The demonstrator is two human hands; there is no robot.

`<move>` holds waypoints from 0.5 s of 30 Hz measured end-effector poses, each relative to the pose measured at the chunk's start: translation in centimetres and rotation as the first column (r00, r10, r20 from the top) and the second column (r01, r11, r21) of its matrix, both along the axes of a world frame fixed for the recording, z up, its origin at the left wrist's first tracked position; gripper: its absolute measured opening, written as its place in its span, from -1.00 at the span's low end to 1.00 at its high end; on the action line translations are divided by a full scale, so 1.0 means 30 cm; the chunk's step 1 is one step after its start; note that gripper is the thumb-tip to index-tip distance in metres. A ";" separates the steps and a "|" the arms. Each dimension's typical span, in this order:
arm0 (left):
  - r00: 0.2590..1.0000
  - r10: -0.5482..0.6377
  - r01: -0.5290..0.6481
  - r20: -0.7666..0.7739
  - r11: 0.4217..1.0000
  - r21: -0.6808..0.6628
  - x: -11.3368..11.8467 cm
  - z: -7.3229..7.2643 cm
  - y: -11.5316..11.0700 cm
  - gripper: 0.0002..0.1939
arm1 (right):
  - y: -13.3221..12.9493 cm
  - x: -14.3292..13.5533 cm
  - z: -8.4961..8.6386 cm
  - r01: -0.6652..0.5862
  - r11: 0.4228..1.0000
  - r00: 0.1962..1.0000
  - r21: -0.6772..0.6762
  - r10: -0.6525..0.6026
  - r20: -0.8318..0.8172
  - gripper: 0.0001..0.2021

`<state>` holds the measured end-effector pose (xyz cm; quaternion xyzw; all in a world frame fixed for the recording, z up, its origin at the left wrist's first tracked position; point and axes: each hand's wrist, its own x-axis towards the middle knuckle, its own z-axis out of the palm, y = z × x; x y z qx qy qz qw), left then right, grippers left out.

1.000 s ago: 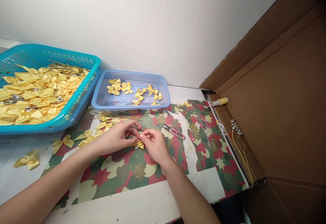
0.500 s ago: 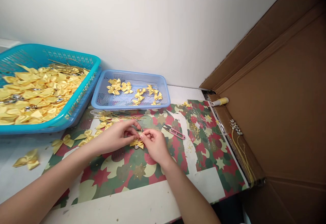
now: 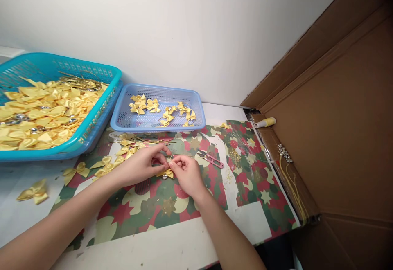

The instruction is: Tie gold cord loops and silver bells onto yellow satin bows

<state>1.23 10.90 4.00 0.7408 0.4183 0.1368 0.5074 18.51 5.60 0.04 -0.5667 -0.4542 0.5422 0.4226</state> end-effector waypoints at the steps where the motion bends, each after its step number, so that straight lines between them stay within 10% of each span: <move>1: 1.000 -0.006 0.006 -0.010 1.000 0.010 -0.003 0.005 0.001 -0.72 | 0.000 0.000 0.000 0.002 1.000 1.000 0.001 -0.002 0.000 -0.85; 15: 1.000 0.002 -0.002 -0.004 1.000 0.016 0.011 -0.009 0.003 -0.72 | -0.001 -0.003 -0.006 0.003 1.000 1.000 0.008 -0.003 -0.011 -0.84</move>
